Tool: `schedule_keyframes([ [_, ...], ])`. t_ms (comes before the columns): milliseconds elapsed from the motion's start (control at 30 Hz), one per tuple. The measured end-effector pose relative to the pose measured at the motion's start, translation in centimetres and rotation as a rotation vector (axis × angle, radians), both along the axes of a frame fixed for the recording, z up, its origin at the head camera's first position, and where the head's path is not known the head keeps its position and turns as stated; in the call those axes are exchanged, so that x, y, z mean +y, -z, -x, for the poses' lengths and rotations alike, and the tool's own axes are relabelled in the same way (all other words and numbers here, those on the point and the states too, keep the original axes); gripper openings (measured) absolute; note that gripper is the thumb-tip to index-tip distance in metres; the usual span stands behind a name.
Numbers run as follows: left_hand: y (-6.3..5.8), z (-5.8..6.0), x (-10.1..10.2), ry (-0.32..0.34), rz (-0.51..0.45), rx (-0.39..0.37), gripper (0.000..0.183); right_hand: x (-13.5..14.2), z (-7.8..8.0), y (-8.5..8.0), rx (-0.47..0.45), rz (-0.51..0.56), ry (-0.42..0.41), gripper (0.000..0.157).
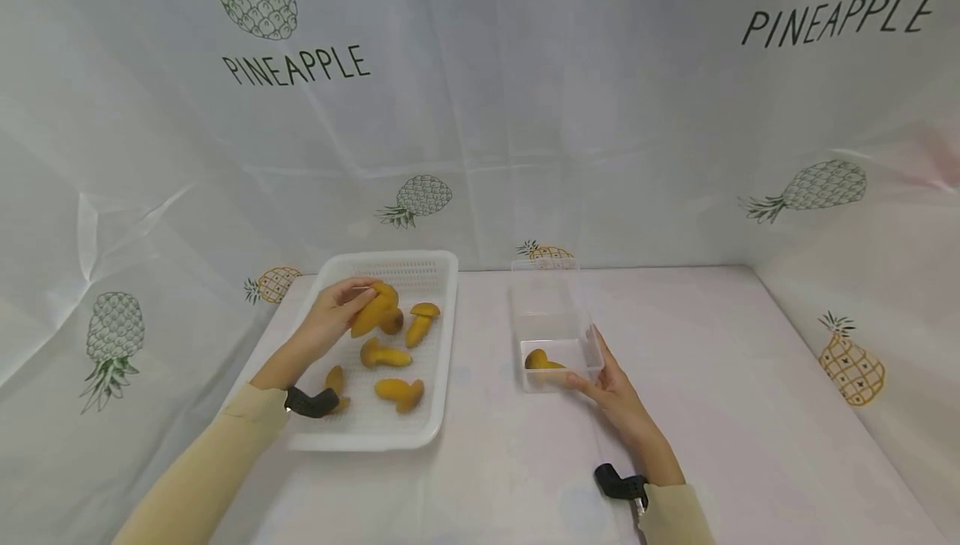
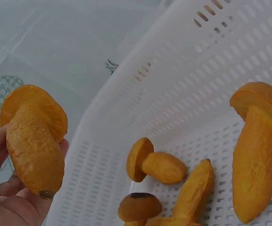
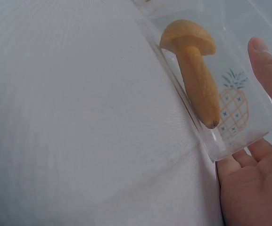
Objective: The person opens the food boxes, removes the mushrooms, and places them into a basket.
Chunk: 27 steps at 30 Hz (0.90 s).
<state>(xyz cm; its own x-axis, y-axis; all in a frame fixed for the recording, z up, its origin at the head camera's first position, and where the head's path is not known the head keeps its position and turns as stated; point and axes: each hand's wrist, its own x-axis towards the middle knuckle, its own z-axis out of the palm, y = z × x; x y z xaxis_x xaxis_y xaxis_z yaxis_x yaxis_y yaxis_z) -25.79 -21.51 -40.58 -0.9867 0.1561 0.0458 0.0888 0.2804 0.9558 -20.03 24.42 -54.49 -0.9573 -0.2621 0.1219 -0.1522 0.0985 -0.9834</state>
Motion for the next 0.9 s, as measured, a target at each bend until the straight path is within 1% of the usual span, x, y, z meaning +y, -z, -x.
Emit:
schedule_keyframes([
  [200,0.3,-0.3,-1.3,-0.004,0.027,-0.029,0.042,0.1,0.1,0.0,0.002,-0.012,0.006,0.091],
  [433,1.2,-0.6,-2.5,-0.003,0.122,-0.068,0.042,0.0,0.0,0.0,0.000,0.005,-0.003,0.091],
  [500,1.5,-0.7,-2.7,-0.004,0.133,-0.079,0.042,0.0,0.0,0.0,-0.001,0.005,-0.001,0.091],
  [633,1.9,-0.8,-3.3,-0.015,0.151,-0.074,0.041,0.0,0.0,0.1,0.000,0.007,0.002,0.091],
  [800,2.2,-0.9,-3.8,-0.022,0.153,-0.074,0.040,0.1,0.0,0.2,-0.010,0.008,0.000,0.091],
  [900,2.1,-1.1,-3.9,0.007,0.087,-0.076,0.041,0.0,0.0,0.2,-0.016,0.002,0.002,0.091],
])
